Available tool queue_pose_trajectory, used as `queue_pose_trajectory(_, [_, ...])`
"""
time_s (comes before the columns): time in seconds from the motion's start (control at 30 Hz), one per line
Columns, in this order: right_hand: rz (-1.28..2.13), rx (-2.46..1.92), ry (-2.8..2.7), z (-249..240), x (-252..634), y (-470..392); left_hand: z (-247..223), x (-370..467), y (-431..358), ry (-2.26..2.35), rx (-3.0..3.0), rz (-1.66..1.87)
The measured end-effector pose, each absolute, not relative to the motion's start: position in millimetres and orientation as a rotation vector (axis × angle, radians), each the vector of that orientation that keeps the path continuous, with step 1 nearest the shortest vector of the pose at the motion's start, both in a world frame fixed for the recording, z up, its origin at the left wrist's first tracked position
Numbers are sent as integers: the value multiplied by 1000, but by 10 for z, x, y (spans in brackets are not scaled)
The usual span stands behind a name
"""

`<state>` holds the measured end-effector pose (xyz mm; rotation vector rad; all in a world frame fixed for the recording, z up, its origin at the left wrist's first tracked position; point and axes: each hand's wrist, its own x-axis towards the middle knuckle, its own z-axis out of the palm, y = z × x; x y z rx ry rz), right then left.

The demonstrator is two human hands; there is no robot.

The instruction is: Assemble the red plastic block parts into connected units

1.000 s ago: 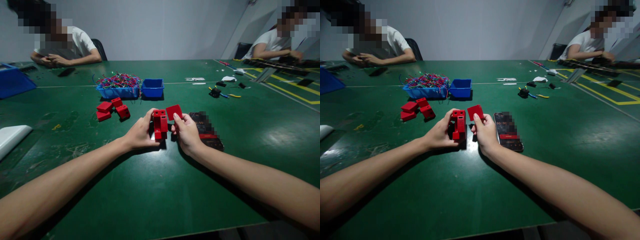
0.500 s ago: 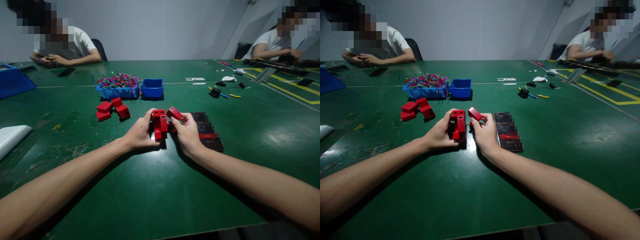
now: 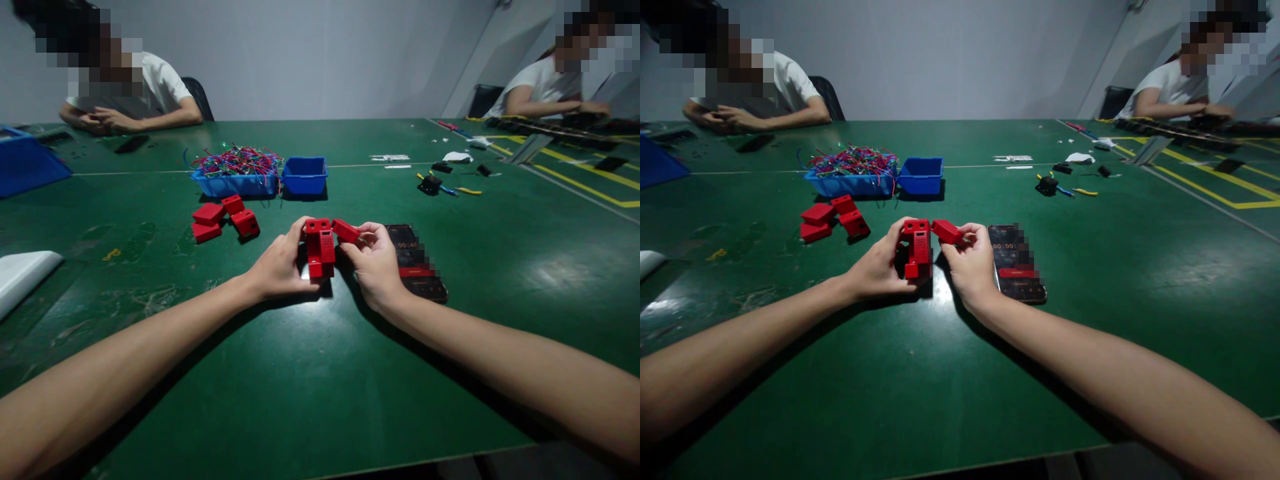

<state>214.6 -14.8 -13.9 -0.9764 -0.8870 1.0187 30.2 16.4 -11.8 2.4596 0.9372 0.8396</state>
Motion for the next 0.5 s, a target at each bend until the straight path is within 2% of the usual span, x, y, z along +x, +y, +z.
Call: queue_pose_trajectory(0.5, [1024, -1016, -1015, -113, 2151, -171, -106, 306, 153, 945, 2459, 827])
